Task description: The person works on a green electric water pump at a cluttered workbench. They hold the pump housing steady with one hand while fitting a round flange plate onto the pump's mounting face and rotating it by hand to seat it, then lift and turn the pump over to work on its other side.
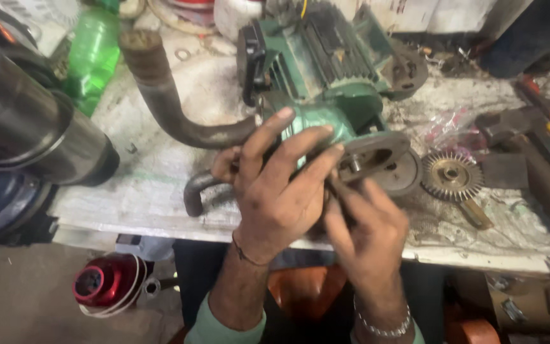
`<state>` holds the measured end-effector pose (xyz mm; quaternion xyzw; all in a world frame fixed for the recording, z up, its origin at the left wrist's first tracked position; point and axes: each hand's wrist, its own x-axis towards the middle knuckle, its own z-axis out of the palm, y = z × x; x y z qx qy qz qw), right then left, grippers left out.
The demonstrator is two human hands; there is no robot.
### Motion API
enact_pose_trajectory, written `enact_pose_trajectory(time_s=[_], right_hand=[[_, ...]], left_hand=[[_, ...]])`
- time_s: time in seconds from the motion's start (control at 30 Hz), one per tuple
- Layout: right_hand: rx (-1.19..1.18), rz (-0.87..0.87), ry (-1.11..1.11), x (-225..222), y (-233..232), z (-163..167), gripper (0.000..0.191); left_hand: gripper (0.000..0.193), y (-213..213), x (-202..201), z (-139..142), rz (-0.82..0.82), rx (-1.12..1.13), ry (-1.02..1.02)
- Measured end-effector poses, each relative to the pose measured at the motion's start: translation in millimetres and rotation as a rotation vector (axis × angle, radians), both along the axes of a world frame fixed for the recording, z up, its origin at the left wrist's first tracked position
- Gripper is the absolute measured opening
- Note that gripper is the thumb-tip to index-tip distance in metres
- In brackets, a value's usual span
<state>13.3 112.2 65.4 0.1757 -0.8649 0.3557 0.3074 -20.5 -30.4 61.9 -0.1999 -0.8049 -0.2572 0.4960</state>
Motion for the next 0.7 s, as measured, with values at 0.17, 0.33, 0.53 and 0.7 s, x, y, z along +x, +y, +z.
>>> enact_pose_trajectory(time_s=[0.17, 0.33, 0.53, 0.7], right_hand=[[-0.169, -0.100, 0.044, -5.1, 0.7, -0.4, 0.033], [-0.170, -0.031, 0.012, -2.9, 5.1, -2.5, 0.028], [-0.199, -0.011, 0.022, -5.5, 5.5, -8.1, 0.022], [-0.458, -0.134, -0.063, -6.4, 3.5, -13.0, 0.014]], left_hand=[[0.018, -0.3, -1.9, -1.8, 0.019, -0.013, 0.017], [0.018, 1.7, -2.3, -4.0, -0.029, 0.008, -0.024], [0.020, -0.8, -1.8, -1.8, 0.014, -0.007, 0.009], [0.021, -0.3, 0.2, -0.4, 0.031, -0.033, -0.013]])
